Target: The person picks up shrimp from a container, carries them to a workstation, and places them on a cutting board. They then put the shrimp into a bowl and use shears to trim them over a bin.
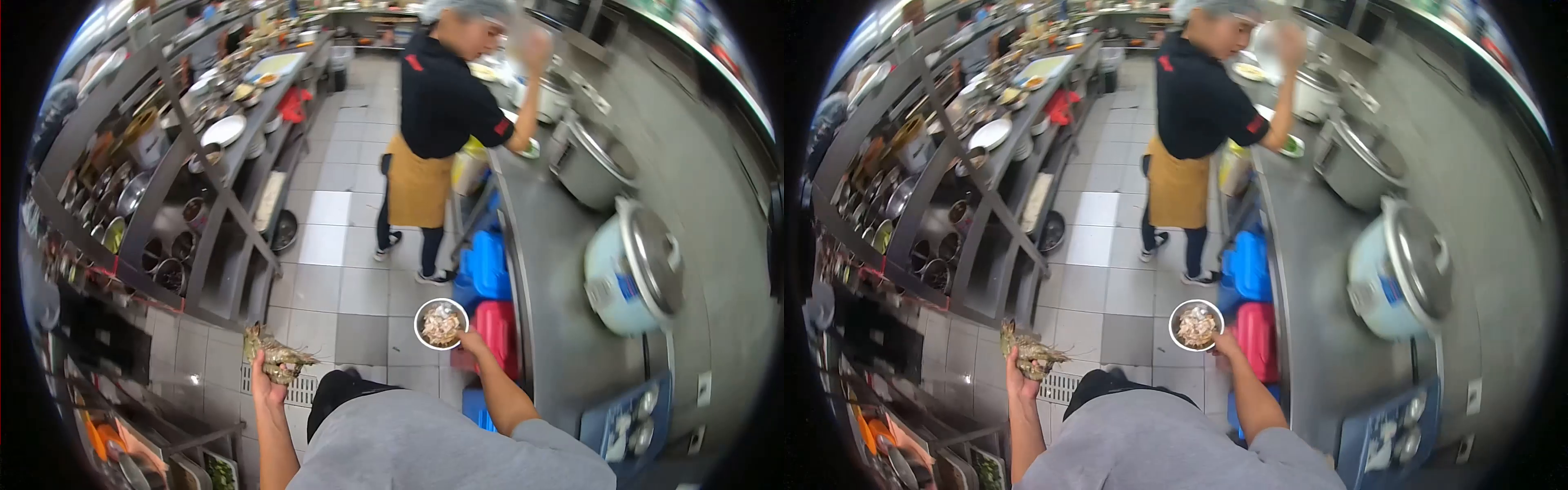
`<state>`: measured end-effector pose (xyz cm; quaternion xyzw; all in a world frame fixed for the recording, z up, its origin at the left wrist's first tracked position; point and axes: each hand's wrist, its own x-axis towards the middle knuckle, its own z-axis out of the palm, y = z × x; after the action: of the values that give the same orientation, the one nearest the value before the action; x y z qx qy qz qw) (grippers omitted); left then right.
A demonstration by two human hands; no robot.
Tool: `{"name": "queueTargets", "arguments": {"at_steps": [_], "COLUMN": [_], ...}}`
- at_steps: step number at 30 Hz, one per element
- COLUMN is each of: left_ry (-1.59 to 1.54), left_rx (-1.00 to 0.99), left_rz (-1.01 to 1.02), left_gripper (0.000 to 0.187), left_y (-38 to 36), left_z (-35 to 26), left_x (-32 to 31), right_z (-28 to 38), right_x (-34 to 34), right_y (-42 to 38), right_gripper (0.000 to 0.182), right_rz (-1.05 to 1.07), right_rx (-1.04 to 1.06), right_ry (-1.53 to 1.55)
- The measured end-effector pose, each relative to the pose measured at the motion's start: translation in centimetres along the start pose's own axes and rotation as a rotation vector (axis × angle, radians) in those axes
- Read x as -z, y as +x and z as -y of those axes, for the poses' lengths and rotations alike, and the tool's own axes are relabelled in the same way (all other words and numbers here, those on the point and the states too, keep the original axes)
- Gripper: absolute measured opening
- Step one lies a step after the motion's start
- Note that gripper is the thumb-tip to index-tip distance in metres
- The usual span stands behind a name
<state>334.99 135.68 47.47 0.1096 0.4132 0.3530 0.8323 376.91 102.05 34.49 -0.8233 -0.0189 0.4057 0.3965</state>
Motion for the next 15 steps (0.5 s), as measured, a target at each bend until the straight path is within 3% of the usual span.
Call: {"name": "queueTargets", "arguments": {"at_steps": [2, 4, 7, 12, 15], "left_ry": [-0.041, -0.063, -0.066, 0.025, 0.167], "left_rx": [-0.065, -0.028, -0.008, 0.036, 0.107], "left_rz": [-0.023, -0.015, 0.063, 0.123, 0.298], "left_gripper": [0.029, 0.032, 0.033, 0.032, 0.034], "left_y": [5.6, 11.6, 21.1, 35.5, 44.0], "left_z": [-1.6, -3.2, -5.9, -12.3, -16.3], "left_x": [-0.4, -3.2, -7.3, -22.0, -31.3], "right_z": [5.3, 11.0, 16.3, 29.9, 35.1], "right_x": [-1.5, -3.1, -6.5, -11.7, -14.9], "right_y": [6.1, 11.0, 16.9, 20.9, 25.4], "right_gripper": [0.032, 0.031, 0.032, 0.033, 0.031], "right_rz": [0.036, 0.049, 0.153, 0.198, 0.378], "right_rx": [0.089, 0.021, -0.022, -0.084, 0.006], "right_ry": [0.183, 0.092, 0.192, 0.203, 0.291]}}
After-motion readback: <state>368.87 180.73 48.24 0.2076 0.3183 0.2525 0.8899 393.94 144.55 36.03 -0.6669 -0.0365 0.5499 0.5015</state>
